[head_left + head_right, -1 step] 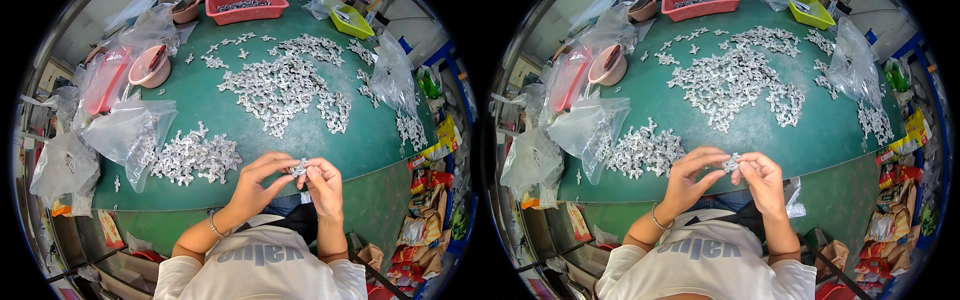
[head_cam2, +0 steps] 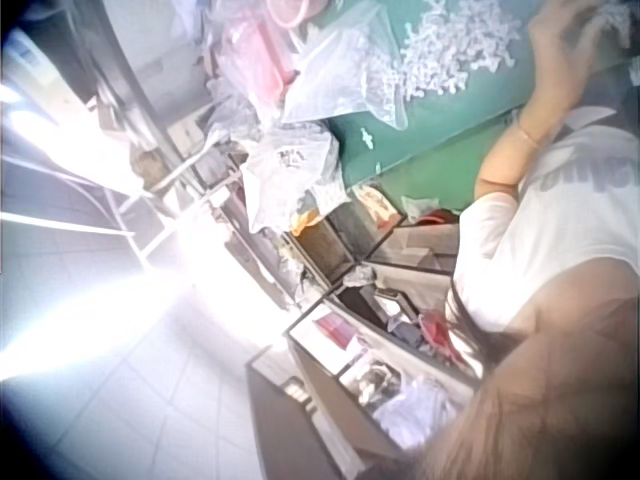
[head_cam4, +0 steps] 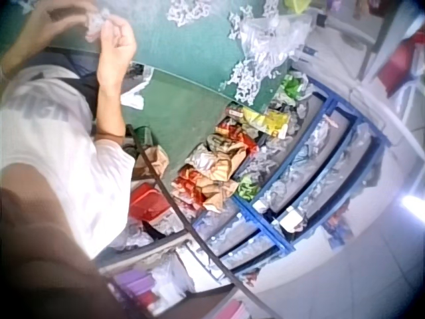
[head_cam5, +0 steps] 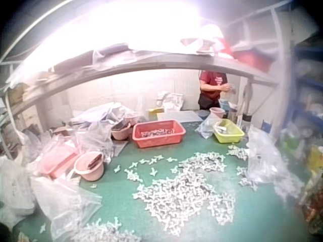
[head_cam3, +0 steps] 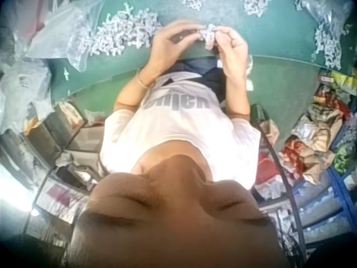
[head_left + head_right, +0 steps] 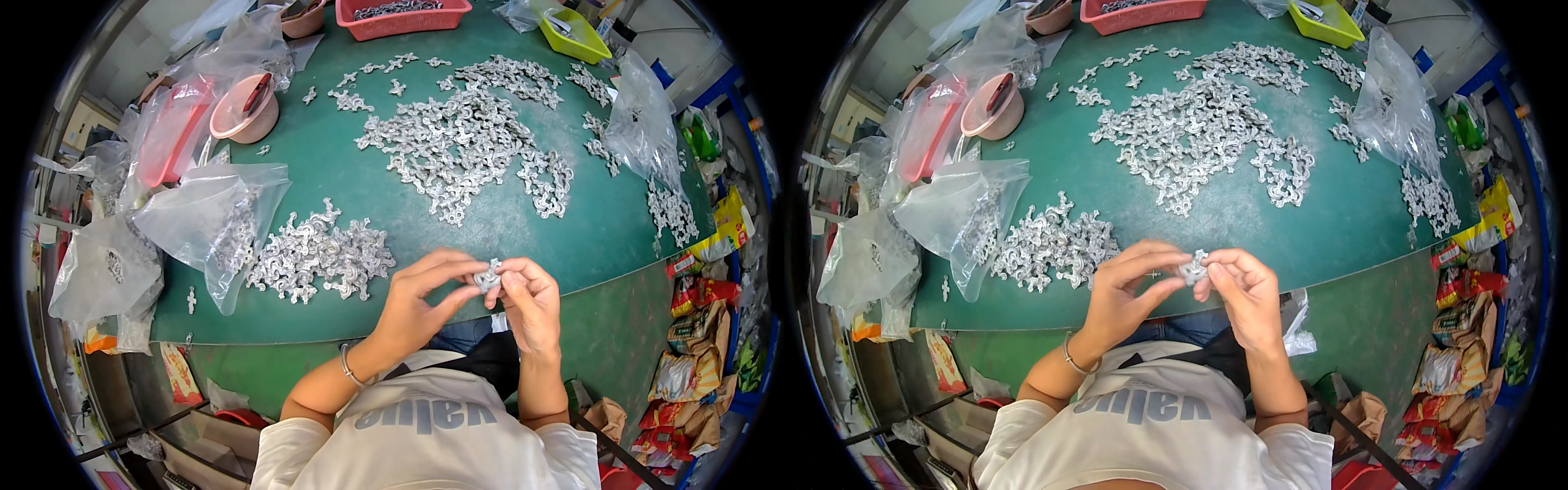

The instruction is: The person sorts silver cross-shaped hardware pieces by hand from a pile on a green table into plastic bags and bins.

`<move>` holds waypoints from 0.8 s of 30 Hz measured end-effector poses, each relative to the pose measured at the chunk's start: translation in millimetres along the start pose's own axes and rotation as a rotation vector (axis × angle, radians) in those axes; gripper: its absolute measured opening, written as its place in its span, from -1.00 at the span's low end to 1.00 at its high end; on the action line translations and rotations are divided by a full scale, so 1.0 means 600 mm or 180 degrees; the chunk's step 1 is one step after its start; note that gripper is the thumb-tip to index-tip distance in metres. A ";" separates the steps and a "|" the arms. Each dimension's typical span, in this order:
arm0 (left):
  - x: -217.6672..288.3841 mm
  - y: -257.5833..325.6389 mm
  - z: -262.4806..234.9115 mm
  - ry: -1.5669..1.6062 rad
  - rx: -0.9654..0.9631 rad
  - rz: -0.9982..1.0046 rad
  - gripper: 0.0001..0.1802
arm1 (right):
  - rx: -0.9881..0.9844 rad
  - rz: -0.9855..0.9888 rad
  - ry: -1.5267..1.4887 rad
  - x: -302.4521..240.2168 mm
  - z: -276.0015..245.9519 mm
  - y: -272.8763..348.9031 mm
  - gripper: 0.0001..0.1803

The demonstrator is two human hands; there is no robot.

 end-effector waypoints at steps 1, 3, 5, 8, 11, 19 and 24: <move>-0.003 0.001 -0.001 0.0058 0.0030 -0.0118 -0.72 | 0.0083 -0.0033 0.0164 -0.004 0.006 0.004 -0.85; -0.008 0.001 0.002 0.0703 0.0177 -0.0504 -0.75 | 0.0242 -0.0095 0.0493 -0.011 0.022 0.013 -0.84; -0.013 0.004 0.002 0.1096 0.0233 -0.0768 -0.78 | 0.0395 -0.0394 0.1156 -0.018 0.022 0.013 -0.87; -0.017 0.006 0.000 0.1288 0.0181 -0.0948 -0.82 | 0.0711 -0.0909 0.2220 -0.031 0.028 0.014 -0.91; -0.021 0.005 -0.001 0.1314 0.0198 -0.0999 -0.87 | 0.0653 -0.1555 0.3305 -0.038 0.032 0.013 -0.76; -0.022 0.003 0.001 0.1386 0.0185 -0.1170 -0.87 | 0.0504 -0.0918 0.2272 -0.023 0.018 0.018 -0.74; -0.015 0.008 0.000 0.1521 0.0460 -0.0823 -0.89 | 0.0450 -0.0586 0.1600 -0.027 0.021 0.024 -0.92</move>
Point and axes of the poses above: each hand's wrist, its own y-axis away from the middle knuckle, its own z-axis out of the palm, x = y × z, the point moved 3 cm from there along -y, towards the middle knuckle, and after that the axes turned 4 degrees about y, right-handed, at the moved point
